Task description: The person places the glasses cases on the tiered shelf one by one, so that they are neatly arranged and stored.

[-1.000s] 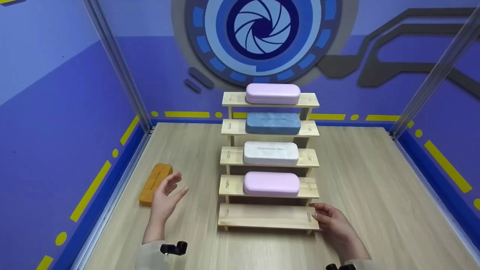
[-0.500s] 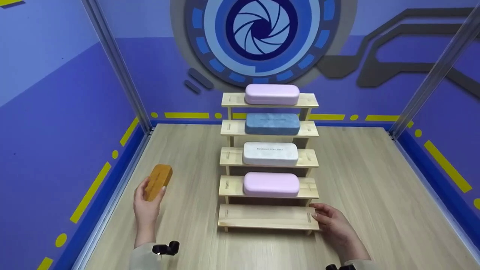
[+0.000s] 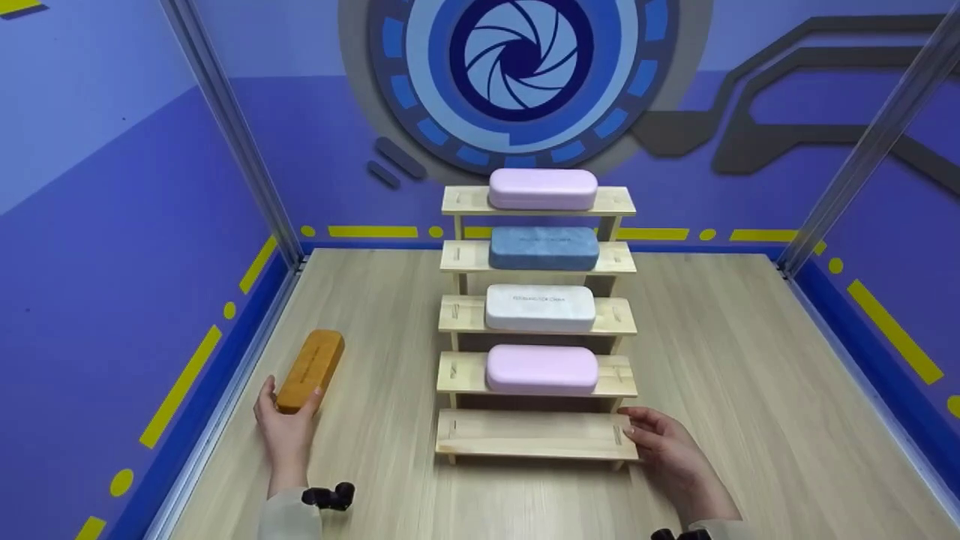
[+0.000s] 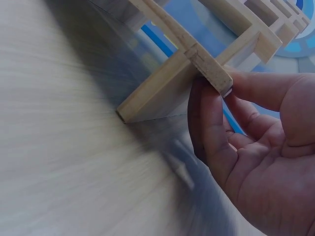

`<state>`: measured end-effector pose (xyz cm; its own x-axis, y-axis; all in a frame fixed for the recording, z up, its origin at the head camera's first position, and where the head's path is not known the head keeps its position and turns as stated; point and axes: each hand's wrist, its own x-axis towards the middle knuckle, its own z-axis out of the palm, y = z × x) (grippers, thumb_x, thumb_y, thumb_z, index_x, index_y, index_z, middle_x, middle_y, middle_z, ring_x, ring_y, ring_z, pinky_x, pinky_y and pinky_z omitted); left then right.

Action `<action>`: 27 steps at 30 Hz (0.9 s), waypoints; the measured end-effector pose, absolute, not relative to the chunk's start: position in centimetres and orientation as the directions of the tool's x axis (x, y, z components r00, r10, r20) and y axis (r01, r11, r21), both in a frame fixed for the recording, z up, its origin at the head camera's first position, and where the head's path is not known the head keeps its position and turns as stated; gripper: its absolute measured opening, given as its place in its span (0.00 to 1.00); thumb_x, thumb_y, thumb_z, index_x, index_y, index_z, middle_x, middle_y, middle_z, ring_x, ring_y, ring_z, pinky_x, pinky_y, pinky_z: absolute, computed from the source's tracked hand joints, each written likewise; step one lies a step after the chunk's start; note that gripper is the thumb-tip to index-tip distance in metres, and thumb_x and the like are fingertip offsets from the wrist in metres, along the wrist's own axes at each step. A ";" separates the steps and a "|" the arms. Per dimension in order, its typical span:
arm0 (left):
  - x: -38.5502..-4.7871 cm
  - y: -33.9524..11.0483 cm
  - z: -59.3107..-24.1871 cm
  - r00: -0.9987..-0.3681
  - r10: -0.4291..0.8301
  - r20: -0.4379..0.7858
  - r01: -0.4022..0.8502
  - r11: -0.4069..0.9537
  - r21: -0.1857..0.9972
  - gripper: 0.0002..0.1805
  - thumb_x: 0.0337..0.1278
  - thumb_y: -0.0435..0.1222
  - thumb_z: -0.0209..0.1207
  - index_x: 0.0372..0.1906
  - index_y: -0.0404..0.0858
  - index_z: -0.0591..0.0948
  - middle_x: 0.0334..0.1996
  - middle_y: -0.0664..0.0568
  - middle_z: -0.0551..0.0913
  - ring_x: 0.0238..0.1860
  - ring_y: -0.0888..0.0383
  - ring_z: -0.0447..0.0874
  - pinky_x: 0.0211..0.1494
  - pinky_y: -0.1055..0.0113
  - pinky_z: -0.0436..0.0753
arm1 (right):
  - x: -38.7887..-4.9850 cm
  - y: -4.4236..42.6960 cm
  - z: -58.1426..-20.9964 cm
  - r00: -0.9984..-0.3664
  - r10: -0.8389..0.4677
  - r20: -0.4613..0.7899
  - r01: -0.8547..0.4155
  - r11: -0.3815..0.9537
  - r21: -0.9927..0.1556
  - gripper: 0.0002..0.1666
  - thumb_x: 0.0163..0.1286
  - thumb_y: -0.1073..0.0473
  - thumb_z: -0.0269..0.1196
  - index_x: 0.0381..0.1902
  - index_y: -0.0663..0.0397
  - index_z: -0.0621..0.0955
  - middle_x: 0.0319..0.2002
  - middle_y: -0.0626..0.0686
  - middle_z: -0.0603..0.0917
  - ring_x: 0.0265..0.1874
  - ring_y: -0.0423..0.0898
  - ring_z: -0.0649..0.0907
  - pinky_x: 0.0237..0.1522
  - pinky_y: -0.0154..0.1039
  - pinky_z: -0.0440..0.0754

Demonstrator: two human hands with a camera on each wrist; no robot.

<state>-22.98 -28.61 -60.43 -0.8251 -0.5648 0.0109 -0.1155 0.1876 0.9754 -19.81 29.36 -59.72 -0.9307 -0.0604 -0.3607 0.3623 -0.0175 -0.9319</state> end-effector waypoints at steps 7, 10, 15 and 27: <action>-23.6 -28.7 -61.0 -0.830 -0.557 -0.024 -0.170 0.212 0.963 0.55 0.61 0.34 0.69 0.83 0.39 0.45 0.81 0.32 0.49 0.80 0.35 0.51 0.83 0.41 0.54 | -19.8 29.6 -59.9 -0.940 -0.117 -0.321 0.326 -0.024 -0.945 0.28 0.75 0.64 0.61 0.67 0.71 0.69 0.47 0.46 0.88 0.43 0.38 0.87 0.45 0.35 0.88; -23.8 -28.6 -61.3 -0.828 -0.560 -0.016 -0.191 0.255 0.948 0.56 0.59 0.34 0.69 0.83 0.37 0.45 0.79 0.31 0.51 0.79 0.34 0.53 0.83 0.40 0.54 | -19.8 29.7 -60.0 -0.943 -0.143 -0.301 0.309 -0.036 -0.950 0.27 0.75 0.64 0.60 0.67 0.71 0.69 0.47 0.45 0.88 0.43 0.38 0.87 0.45 0.35 0.88; -24.0 -28.3 -61.6 -0.812 -0.583 0.029 -0.229 0.364 0.903 0.55 0.56 0.35 0.71 0.82 0.35 0.49 0.75 0.28 0.58 0.75 0.30 0.57 0.79 0.36 0.56 | -19.7 29.9 -60.1 -0.943 -0.176 -0.282 0.295 -0.049 -0.954 0.24 0.76 0.65 0.59 0.65 0.70 0.70 0.46 0.43 0.87 0.43 0.37 0.87 0.45 0.34 0.89; -24.4 -27.8 -61.8 -0.765 -0.637 0.095 -0.259 0.439 0.860 0.48 0.54 0.33 0.72 0.76 0.27 0.60 0.70 0.26 0.66 0.69 0.28 0.64 0.76 0.37 0.60 | -19.8 29.7 -60.1 -0.945 -0.156 -0.286 0.290 -0.003 -0.957 0.25 0.74 0.64 0.61 0.64 0.71 0.70 0.48 0.46 0.87 0.43 0.39 0.88 0.45 0.36 0.89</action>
<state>-24.44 -27.84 -61.79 -0.7648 -0.6371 0.0953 -0.2588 0.4394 0.8602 -19.83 29.74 -60.05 -0.9454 -0.1558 -0.2863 0.2902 -0.0025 -0.9570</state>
